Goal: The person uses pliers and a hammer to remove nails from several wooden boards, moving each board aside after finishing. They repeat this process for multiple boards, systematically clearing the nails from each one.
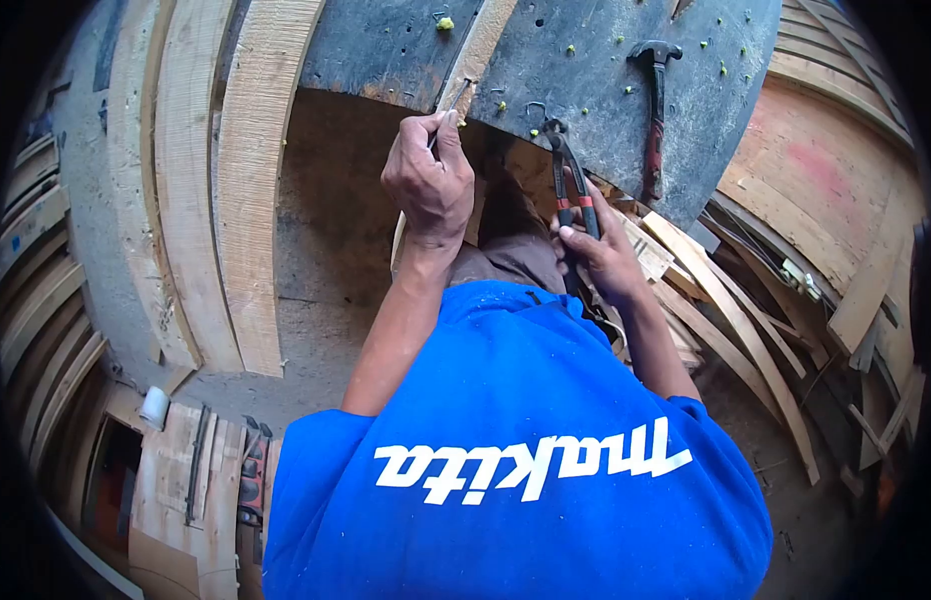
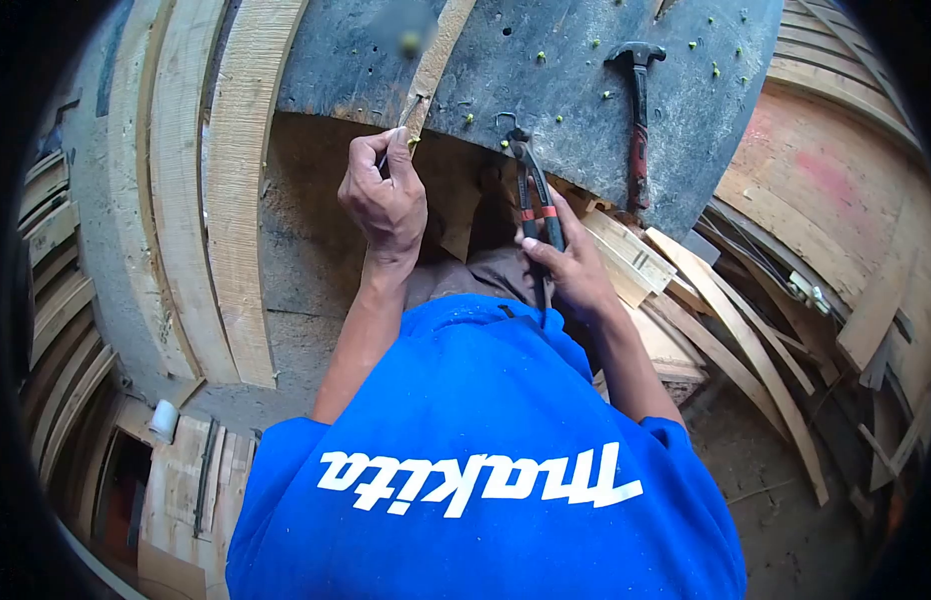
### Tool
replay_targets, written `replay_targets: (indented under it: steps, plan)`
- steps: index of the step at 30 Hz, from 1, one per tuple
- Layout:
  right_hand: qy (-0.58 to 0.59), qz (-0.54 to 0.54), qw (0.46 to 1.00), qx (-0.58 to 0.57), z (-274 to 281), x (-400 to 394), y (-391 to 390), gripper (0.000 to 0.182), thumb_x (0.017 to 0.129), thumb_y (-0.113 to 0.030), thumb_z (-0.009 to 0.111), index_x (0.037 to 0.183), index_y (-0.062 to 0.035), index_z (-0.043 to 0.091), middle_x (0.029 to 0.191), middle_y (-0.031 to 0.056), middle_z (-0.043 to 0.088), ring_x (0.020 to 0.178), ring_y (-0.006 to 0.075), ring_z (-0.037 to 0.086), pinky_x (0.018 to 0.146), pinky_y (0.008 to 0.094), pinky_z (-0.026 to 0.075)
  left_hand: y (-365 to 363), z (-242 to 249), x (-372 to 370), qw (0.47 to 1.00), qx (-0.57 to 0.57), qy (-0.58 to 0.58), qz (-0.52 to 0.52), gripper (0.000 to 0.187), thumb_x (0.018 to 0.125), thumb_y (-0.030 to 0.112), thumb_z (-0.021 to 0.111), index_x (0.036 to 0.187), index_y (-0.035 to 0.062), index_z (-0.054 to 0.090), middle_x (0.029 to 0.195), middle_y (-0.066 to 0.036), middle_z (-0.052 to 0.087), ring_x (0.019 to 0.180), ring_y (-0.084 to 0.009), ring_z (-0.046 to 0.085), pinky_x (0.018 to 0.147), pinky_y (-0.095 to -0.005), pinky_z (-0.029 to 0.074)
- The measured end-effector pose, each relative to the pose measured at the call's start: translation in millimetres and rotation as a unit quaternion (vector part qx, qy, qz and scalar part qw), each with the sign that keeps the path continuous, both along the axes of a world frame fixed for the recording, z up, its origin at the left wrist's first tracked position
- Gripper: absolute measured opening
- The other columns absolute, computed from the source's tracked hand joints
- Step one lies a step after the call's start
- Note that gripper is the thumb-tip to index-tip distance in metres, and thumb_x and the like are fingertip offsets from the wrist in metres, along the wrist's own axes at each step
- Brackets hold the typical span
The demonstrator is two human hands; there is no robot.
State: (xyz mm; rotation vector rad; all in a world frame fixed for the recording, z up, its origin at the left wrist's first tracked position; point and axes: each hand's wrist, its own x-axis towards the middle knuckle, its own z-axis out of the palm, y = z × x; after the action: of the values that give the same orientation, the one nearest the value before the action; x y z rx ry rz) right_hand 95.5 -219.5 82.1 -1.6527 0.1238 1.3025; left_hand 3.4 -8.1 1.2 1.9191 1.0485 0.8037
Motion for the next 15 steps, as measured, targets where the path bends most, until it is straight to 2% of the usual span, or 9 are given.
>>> replay_targets:
  steps: [1,2,3,5,6,9,11,13,15]
  plan:
    - [-0.052,0.062,0.996,-0.029,-1.6,4.9,-3.5,0.077,0.093,0.000,0.064,0.163,-0.0170,0.037,0.107,0.0059,0.063,0.078,0.0126,0.062,0.072,0.0316,0.055,0.5,2.7,0.9,1.000,-0.013,0.001,-0.002,0.019,0.100,0.018,0.070,0.093,0.0021,0.064,0.083,-0.014,0.072,0.072,-0.0314,0.071,0.063,-0.0419,0.053]
    - [-0.053,0.058,0.997,-0.024,-4.3,7.9,-5.5,0.077,0.093,0.000,0.064,0.163,-0.0170,0.037,0.107,0.0059,0.063,0.078,0.0126,0.062,0.072,0.0316,0.055,1.4,5.6,1.6,1.000,-0.007,0.000,-0.005,0.019,0.100,0.018,0.070,0.093,0.0021,0.064,0.083,-0.014,0.072,0.072,-0.0314,0.071,0.063,-0.0419,0.053]
    - [-0.217,0.142,0.964,-0.055,-7.7,9.7,-7.4,0.078,0.092,0.002,0.064,0.163,-0.0188,0.038,0.106,0.0093,0.062,0.082,0.0190,0.062,0.076,0.0355,0.054,3.3,12.5,1.7,1.000,0.008,0.025,-0.011,0.018,0.100,0.017,0.070,0.093,0.0022,0.064,0.082,-0.015,0.072,0.072,-0.0340,0.071,0.064,-0.0439,0.053]
    - [-0.516,0.290,0.798,-0.112,-15.1,13.1,-8.0,0.081,0.090,0.005,0.063,0.162,-0.0224,0.040,0.105,0.0161,0.061,0.089,0.0320,0.063,0.085,0.0433,0.053,7.7,23.8,1.2,0.998,0.030,0.051,-0.018,0.016,0.099,0.017,0.070,0.094,0.0023,0.064,0.082,-0.016,0.071,0.072,-0.0365,0.071,0.064,-0.0459,0.053]
    - [-0.478,0.278,0.824,-0.121,-13.1,19.6,-7.5,0.080,0.089,0.007,0.062,0.161,-0.0206,0.042,0.109,0.0223,0.057,0.098,0.0399,0.061,0.092,0.0473,0.050,9.8,30.3,3.9,0.995,0.025,0.094,-0.030,0.016,0.098,0.017,0.069,0.093,0.0025,0.064,0.079,-0.017,0.071,0.072,-0.0383,0.071,0.065,-0.0476,0.052]
    - [-0.474,0.212,0.849,-0.094,-22.6,39.1,-14.9,0.078,0.088,0.007,0.060,0.159,-0.0194,0.045,0.112,0.0220,0.056,0.100,0.0390,0.061,0.091,0.0476,0.051,15.2,53.0,11.3,0.984,0.014,0.172,-0.048,0.019,0.097,0.020,0.070,0.092,0.0018,0.066,0.076,-0.020,0.070,0.074,-0.0407,0.072,0.068,-0.0499,0.053]
    - [-0.475,0.236,0.839,-0.123,-22.0,57.4,-20.2,0.075,0.087,0.006,0.061,0.157,-0.0177,0.048,0.115,0.0212,0.056,0.102,0.0393,0.061,0.091,0.0485,0.051,26.1,65.5,14.9,0.975,0.006,0.214,-0.064,0.018,0.094,0.018,0.071,0.091,0.0009,0.069,0.080,-0.022,0.072,0.077,-0.0413,0.072,0.071,-0.0496,0.054]
    - [-0.518,0.305,0.785,-0.151,-24.2,77.6,-24.6,0.074,0.087,0.005,0.062,0.156,-0.0165,0.049,0.114,0.0202,0.056,0.103,0.0390,0.061,0.092,0.0488,0.051,46.5,74.6,21.2,0.969,0.010,0.234,-0.078,0.016,0.092,0.016,0.072,0.088,0.0008,0.069,0.083,-0.027,0.072,0.083,-0.0463,0.072,0.077,-0.0544,0.055]
    - [-0.519,0.323,0.777,-0.148,-30.7,93.8,-29.5,0.074,0.086,0.005,0.062,0.156,-0.0153,0.049,0.113,0.0197,0.056,0.105,0.0390,0.060,0.094,0.0485,0.051,65.4,80.0,29.0,0.953,0.021,0.261,-0.151,0.021,0.092,0.020,0.071,0.087,-0.0001,0.073,0.083,-0.028,0.073,0.085,-0.0464,0.072,0.080,-0.0527,0.056]
